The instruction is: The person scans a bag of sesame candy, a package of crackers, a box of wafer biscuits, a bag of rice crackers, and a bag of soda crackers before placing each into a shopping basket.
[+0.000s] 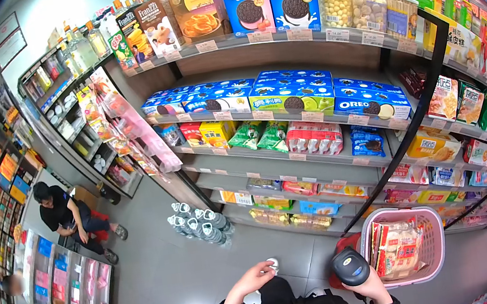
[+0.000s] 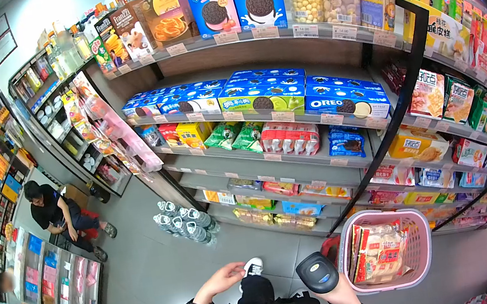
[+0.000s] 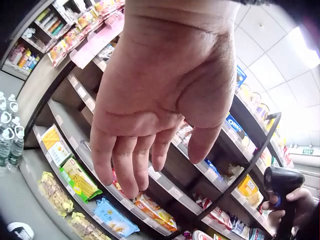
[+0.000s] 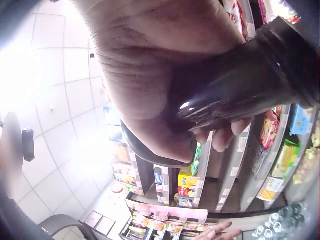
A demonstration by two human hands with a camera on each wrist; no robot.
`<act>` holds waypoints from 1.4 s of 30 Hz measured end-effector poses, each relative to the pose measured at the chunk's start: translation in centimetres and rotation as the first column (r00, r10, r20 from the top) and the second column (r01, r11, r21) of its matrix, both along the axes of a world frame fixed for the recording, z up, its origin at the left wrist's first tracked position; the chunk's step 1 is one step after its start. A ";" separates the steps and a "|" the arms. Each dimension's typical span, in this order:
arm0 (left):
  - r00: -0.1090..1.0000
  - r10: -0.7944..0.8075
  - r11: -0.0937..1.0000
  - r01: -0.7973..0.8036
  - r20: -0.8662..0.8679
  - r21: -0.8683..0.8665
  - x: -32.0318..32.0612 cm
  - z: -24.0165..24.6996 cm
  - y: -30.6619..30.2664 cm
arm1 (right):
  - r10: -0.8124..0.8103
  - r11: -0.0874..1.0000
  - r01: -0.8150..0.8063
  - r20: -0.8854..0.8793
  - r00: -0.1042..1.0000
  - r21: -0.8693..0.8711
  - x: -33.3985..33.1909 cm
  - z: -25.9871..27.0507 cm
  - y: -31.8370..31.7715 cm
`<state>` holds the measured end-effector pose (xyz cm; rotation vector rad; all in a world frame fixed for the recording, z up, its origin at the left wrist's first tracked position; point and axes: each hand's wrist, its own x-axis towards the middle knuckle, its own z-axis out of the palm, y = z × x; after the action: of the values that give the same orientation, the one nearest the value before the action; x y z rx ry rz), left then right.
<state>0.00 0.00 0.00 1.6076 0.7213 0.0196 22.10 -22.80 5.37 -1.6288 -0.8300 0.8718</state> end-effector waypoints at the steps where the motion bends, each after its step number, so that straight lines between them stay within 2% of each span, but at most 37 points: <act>1: 0.999 0.016 1.000 -0.015 0.030 -0.022 0.0 0.0 0.1 | 0.017 1.000 -0.017 -0.005 1.000 0.006 -0.2 -0.5 0.0; 3: 0.996 0.019 0.998 -0.013 0.082 -0.066 1.1 -0.6 1.1 | 0.019 1.000 -0.019 0.012 1.000 -0.010 0.3 -0.4 0.7; 5: 1.000 -0.020 1.000 0.020 -0.009 -0.013 1.1 -0.7 2.7 | 0.017 1.000 -0.017 0.011 1.000 -0.013 -0.5 -0.2 2.2; 7: 0.999 -0.039 0.999 0.038 -0.023 -0.012 1.2 -0.7 4.6 | 0.002 1.000 -0.002 0.007 1.000 -0.026 -1.2 0.8 4.1; 9: 0.999 -0.014 0.996 0.017 0.035 -0.090 1.0 -1.8 6.4 | 0.016 0.997 -0.017 -0.019 1.000 -0.073 -1.6 0.8 5.7; 11: 0.999 -0.008 0.995 0.011 0.034 -0.098 0.3 -2.0 8.1 | 0.040 0.995 -0.037 0.032 0.999 -0.095 -2.2 1.4 7.8; 14: 0.999 0.015 0.992 -0.009 0.048 -0.123 -1.0 -2.1 11.3 | 0.009 0.992 -0.006 0.016 1.000 -0.128 -3.0 1.2 11.5; 16: 0.999 0.021 0.987 -0.013 0.048 -0.160 -2.0 -2.2 14.0 | 0.099 0.979 -0.107 -0.053 0.994 -0.174 -3.5 0.5 14.0; 18: 0.998 0.047 0.996 -0.050 -0.031 -0.076 -3.2 -2.4 17.1 | 0.127 0.973 -0.131 -0.035 0.991 -0.188 -4.2 0.1 17.0; 20: 0.998 0.063 0.996 -0.065 -0.026 -0.068 -4.8 -3.1 20.0 | 0.177 0.962 -0.177 -0.020 0.984 -0.210 -5.1 0.3 20.2; 23: 0.995 0.095 0.993 -0.097 -0.027 -0.064 -7.1 -4.1 24.2 | 0.166 0.977 -0.162 0.017 0.986 -0.136 -6.7 1.0 24.5; 26: 0.995 0.095 0.993 -0.098 -0.041 -0.065 -8.6 -5.1 27.6 | 0.166 0.973 -0.161 0.020 0.986 -0.165 -8.1 1.1 27.4; 33: 0.999 0.021 0.997 -0.023 -0.027 -0.071 -7.5 -7.6 32.9 | 0.118 0.975 -0.113 0.012 0.993 -0.193 -9.7 1.4 30.5; 38: 0.999 -0.052 0.993 0.050 -0.013 -0.102 -3.9 -9.5 34.0 | 0.075 0.971 -0.064 0.036 0.997 -0.231 -9.7 1.4 30.8; 42: 0.993 -0.118 0.980 0.118 0.011 -0.161 -1.3 -9.4 34.2 | 0.070 0.965 -0.071 -0.014 0.997 -0.252 -9.1 1.0 31.2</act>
<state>-1.30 34.17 -9.40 1.4921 0.6096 -0.1213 12.98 8.40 6.38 -1.8253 -0.8023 1.0664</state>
